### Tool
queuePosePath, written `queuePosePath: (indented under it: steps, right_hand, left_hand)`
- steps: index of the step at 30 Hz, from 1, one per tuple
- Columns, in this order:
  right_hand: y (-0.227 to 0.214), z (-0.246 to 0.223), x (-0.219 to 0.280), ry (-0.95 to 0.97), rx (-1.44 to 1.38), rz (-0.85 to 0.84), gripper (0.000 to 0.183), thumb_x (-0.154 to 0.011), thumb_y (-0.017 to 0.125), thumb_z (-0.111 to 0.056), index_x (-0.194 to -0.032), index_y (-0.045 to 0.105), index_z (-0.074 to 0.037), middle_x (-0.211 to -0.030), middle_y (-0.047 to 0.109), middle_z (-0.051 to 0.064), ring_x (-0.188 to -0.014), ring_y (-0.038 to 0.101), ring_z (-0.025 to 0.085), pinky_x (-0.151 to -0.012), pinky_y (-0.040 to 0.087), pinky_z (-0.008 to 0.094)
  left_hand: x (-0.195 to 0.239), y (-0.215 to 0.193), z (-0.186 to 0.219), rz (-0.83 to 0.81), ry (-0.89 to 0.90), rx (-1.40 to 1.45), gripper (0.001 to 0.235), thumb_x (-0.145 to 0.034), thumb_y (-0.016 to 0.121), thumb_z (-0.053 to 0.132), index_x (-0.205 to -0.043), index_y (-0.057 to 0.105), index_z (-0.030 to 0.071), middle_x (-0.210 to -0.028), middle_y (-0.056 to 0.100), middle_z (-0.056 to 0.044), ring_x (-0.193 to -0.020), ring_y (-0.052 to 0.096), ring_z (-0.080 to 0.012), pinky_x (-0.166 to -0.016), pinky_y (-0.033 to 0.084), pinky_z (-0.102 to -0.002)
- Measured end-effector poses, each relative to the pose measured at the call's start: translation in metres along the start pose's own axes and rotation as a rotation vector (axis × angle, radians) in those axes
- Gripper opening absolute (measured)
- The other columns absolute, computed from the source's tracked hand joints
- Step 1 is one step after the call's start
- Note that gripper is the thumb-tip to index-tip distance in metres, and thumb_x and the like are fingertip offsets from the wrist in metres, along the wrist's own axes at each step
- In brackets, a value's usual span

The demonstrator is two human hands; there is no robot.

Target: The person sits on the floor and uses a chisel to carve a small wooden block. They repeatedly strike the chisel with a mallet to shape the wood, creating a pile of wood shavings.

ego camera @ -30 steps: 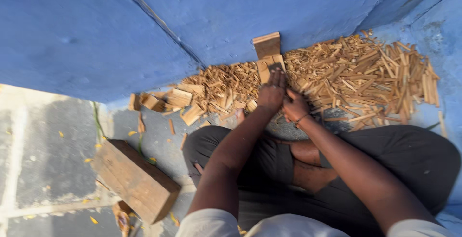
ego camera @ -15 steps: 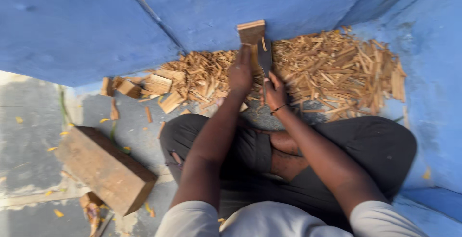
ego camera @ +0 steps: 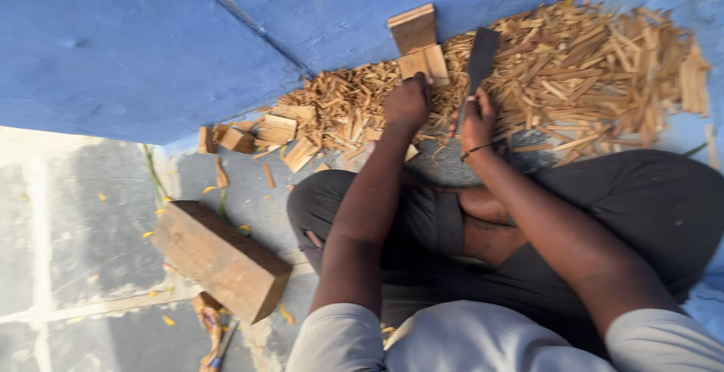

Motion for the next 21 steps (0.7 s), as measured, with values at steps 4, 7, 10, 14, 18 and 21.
queuePosePath:
  steps: [4, 7, 10, 14, 18, 21]
  right_hand:
    - [0.0, 0.004, 0.004, 0.04, 0.045, -0.007, 0.045, -0.113, 0.051, -0.026, -0.155, 0.041, -0.014, -0.079, 0.061, 0.005, -0.052, 0.056, 0.014, -0.046, 0.051, 0.033]
    - [-0.003, 0.008, 0.01, -0.006, 0.026, -0.062, 0.043, -0.115, 0.05, -0.023, -0.155, 0.046, -0.008, -0.082, 0.06, 0.005, -0.053, 0.055, 0.013, -0.046, 0.049, 0.033]
    - [-0.01, 0.004, 0.014, -0.077, 0.134, -0.09, 0.044, -0.117, 0.048, -0.02, -0.158, 0.043, -0.007, -0.083, 0.06, 0.007, -0.055, 0.056, 0.013, -0.048, 0.05, 0.033]
    - [-0.01, -0.002, 0.022, -0.076, 0.179, -0.089, 0.045, -0.117, 0.047, -0.018, -0.16, 0.041, -0.005, -0.082, 0.06, 0.008, -0.055, 0.055, 0.014, -0.048, 0.049, 0.034]
    - [-0.008, -0.001, 0.024, -0.021, 0.257, -0.061, 0.046, -0.114, 0.047, -0.018, -0.158, 0.04, -0.006, -0.082, 0.06, 0.007, -0.054, 0.056, 0.013, -0.047, 0.05, 0.034]
    - [0.0, 0.004, 0.028, 0.038, 0.208, -0.007, 0.048, -0.109, 0.051, -0.017, -0.156, 0.042, -0.008, -0.077, 0.057, 0.006, -0.05, 0.052, 0.014, -0.044, 0.047, 0.034]
  left_hand:
    - [-0.012, 0.019, -0.007, 0.374, 0.343, 0.041, 0.04, -0.086, 0.057, 0.007, -0.124, 0.066, 0.011, -0.128, 0.065, -0.014, -0.119, 0.063, -0.0363, -0.097, 0.054, -0.046]
    - [-0.029, 0.037, -0.013, 0.443, 0.386, 0.022, 0.036, -0.091, 0.057, 0.009, -0.125, 0.068, 0.013, -0.128, 0.065, -0.011, -0.118, 0.065, -0.0324, -0.099, 0.054, -0.042]
    - [-0.035, 0.04, -0.013, 0.425, 0.342, 0.07, 0.021, -0.098, 0.058, 0.017, -0.115, 0.071, 0.014, -0.124, 0.068, -0.009, -0.114, 0.067, -0.0315, -0.096, 0.055, -0.043]
    - [-0.034, 0.037, -0.011, 0.404, 0.288, -0.036, 0.025, -0.093, 0.059, 0.02, -0.114, 0.07, 0.012, -0.118, 0.069, -0.01, -0.11, 0.069, -0.031, -0.093, 0.056, -0.044]
    - [-0.035, 0.034, -0.014, 0.412, 0.281, -0.091, 0.025, -0.098, 0.055, 0.015, -0.117, 0.069, 0.011, -0.118, 0.069, -0.009, -0.111, 0.069, -0.0305, -0.094, 0.057, -0.044]
    - [-0.026, 0.033, -0.009, 0.445, 0.323, -0.057, 0.03, -0.094, 0.054, 0.013, -0.119, 0.071, 0.013, -0.117, 0.068, -0.01, -0.108, 0.067, -0.0314, -0.09, 0.056, -0.044]
Point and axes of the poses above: each hand's wrist, its own x-axis away from the middle knuckle, its own y-axis out of the palm, z = x × y, the point moved 3 cm from there along -x, towards the middle knuckle
